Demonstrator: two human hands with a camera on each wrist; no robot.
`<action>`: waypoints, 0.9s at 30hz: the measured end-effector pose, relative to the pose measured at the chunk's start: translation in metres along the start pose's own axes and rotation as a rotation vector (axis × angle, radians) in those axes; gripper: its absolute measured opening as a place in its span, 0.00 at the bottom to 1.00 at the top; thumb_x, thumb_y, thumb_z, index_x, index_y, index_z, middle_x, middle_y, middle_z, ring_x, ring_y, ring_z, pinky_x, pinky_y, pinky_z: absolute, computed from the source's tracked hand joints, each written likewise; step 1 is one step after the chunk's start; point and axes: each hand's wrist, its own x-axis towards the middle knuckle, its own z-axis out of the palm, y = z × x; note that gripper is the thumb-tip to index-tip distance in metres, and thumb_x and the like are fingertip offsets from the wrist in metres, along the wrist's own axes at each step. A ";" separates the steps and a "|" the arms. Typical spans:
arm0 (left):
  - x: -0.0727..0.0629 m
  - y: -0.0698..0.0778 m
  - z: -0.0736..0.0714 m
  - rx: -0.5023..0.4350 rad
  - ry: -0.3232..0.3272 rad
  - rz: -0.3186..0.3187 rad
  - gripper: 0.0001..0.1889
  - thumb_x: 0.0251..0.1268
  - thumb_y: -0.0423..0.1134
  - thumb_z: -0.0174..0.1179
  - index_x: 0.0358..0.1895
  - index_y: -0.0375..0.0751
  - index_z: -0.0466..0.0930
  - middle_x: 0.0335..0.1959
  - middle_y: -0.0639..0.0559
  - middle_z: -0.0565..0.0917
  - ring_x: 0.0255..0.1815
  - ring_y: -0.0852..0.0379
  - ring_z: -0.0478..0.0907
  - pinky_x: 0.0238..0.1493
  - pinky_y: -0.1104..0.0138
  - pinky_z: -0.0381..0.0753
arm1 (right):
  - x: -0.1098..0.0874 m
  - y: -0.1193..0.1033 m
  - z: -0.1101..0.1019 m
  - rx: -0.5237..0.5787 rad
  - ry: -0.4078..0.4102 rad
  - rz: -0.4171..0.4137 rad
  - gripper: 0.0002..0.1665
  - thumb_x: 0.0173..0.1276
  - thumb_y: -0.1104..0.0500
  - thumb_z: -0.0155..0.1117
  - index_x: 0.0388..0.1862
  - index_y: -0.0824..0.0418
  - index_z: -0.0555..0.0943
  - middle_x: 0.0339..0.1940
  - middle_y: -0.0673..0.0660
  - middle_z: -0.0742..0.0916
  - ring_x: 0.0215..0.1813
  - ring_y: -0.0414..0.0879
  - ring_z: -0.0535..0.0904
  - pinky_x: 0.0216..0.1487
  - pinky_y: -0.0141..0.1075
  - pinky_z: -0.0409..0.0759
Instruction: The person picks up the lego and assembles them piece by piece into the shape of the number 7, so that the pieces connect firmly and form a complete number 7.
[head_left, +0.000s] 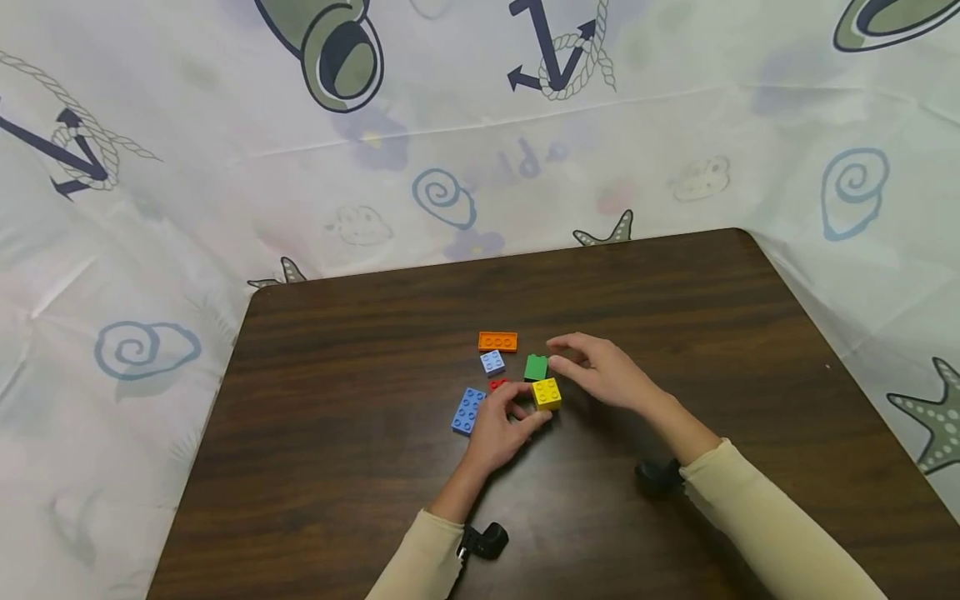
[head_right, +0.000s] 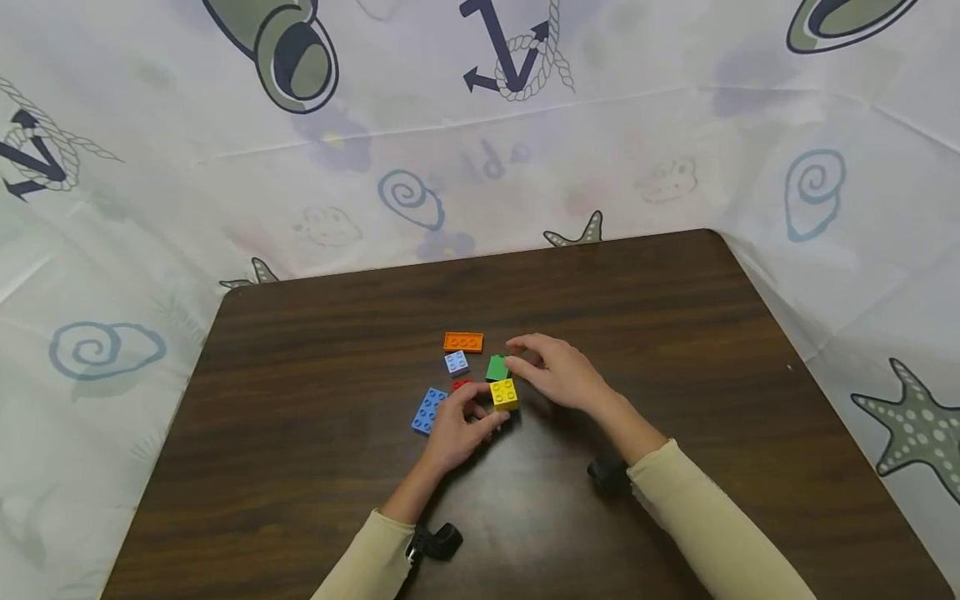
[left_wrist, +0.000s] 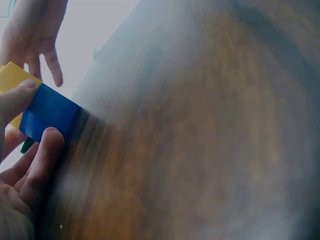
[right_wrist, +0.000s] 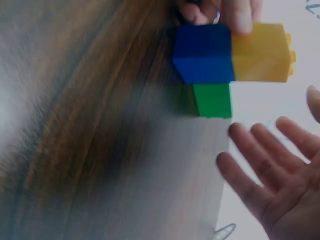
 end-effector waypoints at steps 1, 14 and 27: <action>0.000 0.000 0.000 0.013 0.009 0.000 0.22 0.56 0.47 0.73 0.53 0.47 0.81 0.45 0.55 0.81 0.27 0.61 0.80 0.28 0.67 0.81 | 0.004 0.002 0.000 -0.009 -0.012 0.018 0.27 0.73 0.44 0.59 0.64 0.57 0.76 0.60 0.54 0.82 0.49 0.48 0.81 0.48 0.46 0.81; 0.000 -0.001 0.001 0.045 0.025 0.043 0.23 0.58 0.51 0.71 0.55 0.48 0.80 0.45 0.56 0.81 0.29 0.63 0.78 0.34 0.67 0.80 | 0.036 0.012 0.020 -0.203 -0.124 0.155 0.36 0.67 0.37 0.62 0.66 0.58 0.76 0.58 0.58 0.78 0.48 0.51 0.78 0.49 0.50 0.78; 0.000 0.000 0.001 0.043 0.033 0.014 0.23 0.60 0.47 0.70 0.58 0.49 0.79 0.43 0.56 0.79 0.28 0.62 0.77 0.32 0.67 0.79 | 0.036 0.014 0.017 -0.209 -0.148 0.165 0.23 0.68 0.51 0.68 0.59 0.58 0.80 0.59 0.59 0.76 0.52 0.52 0.76 0.53 0.49 0.76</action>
